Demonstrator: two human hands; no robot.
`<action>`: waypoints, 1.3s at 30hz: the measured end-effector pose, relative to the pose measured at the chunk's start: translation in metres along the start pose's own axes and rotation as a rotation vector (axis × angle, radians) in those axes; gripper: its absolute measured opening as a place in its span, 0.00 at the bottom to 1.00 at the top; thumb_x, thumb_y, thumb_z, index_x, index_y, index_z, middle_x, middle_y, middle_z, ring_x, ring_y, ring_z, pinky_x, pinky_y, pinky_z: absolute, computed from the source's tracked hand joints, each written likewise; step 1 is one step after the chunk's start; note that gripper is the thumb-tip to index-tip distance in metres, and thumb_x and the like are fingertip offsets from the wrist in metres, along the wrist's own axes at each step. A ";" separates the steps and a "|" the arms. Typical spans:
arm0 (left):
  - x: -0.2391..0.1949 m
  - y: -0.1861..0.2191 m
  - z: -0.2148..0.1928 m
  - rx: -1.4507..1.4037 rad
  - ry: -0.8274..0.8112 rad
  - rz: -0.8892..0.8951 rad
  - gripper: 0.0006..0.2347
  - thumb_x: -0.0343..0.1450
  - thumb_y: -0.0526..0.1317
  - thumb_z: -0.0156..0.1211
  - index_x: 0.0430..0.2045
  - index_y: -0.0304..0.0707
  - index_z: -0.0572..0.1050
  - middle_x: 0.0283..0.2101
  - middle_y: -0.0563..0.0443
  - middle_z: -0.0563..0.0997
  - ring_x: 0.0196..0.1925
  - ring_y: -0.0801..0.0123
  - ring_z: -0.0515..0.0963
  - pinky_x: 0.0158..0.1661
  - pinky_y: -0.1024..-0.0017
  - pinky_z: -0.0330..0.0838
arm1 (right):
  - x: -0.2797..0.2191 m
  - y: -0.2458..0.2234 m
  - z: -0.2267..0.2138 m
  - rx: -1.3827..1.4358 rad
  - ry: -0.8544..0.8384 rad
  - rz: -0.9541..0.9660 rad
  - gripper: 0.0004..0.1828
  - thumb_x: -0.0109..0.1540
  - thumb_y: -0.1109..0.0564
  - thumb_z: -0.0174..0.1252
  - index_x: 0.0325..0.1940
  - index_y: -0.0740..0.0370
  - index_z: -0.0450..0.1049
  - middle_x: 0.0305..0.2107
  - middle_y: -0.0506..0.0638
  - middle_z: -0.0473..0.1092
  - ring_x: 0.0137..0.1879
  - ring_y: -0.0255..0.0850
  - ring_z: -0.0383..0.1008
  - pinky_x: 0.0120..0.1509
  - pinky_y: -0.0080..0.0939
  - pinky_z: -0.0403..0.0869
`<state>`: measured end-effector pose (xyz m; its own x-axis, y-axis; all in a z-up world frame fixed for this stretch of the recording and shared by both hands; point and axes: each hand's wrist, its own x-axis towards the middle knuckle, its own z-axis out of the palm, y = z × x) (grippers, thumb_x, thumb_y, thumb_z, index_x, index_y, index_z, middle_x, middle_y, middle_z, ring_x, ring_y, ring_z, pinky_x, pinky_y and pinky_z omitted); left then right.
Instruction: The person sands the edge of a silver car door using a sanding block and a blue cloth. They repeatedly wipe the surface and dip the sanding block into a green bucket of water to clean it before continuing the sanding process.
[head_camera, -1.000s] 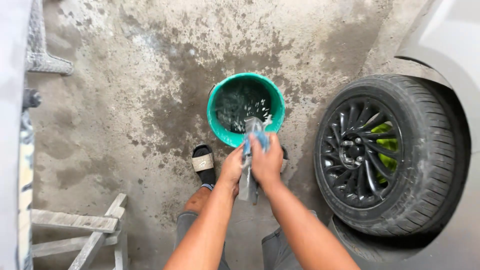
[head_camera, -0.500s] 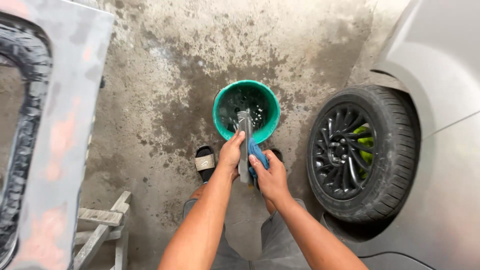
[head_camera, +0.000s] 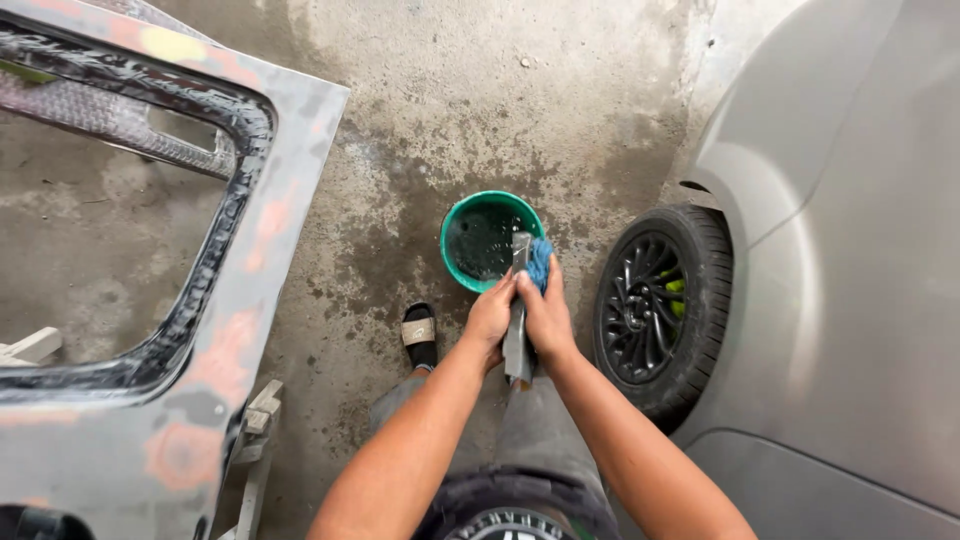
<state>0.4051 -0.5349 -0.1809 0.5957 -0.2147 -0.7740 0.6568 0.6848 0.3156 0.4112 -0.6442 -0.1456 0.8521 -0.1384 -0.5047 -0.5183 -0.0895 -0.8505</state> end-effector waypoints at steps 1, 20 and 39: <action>-0.013 0.005 0.011 -0.001 -0.005 0.006 0.19 0.77 0.43 0.54 0.63 0.37 0.72 0.51 0.52 0.81 0.48 0.72 0.79 0.49 0.71 0.74 | 0.000 0.001 -0.001 -0.001 -0.001 -0.007 0.32 0.67 0.51 0.56 0.72 0.61 0.56 0.57 0.50 0.66 0.61 0.36 0.66 0.65 0.38 0.65; -0.051 0.030 0.043 0.339 -0.079 0.226 0.17 0.77 0.41 0.52 0.60 0.36 0.74 0.51 0.56 0.82 0.48 0.78 0.79 0.49 0.79 0.71 | -0.027 -0.066 0.002 0.308 0.161 -0.164 0.14 0.64 0.61 0.62 0.54 0.59 0.71 0.43 0.47 0.72 0.48 0.34 0.71 0.53 0.35 0.73; -0.055 0.074 0.018 0.422 -0.160 0.193 0.16 0.76 0.41 0.56 0.58 0.36 0.76 0.44 0.59 0.82 0.41 0.81 0.77 0.44 0.80 0.71 | -0.039 -0.081 0.052 0.359 0.397 -0.197 0.16 0.63 0.66 0.60 0.55 0.58 0.71 0.44 0.47 0.72 0.48 0.34 0.71 0.52 0.34 0.74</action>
<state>0.4287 -0.4847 -0.1050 0.7671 -0.2384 -0.5956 0.6375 0.3881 0.6656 0.4234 -0.5803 -0.0644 0.8016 -0.5191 -0.2966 -0.2363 0.1806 -0.9547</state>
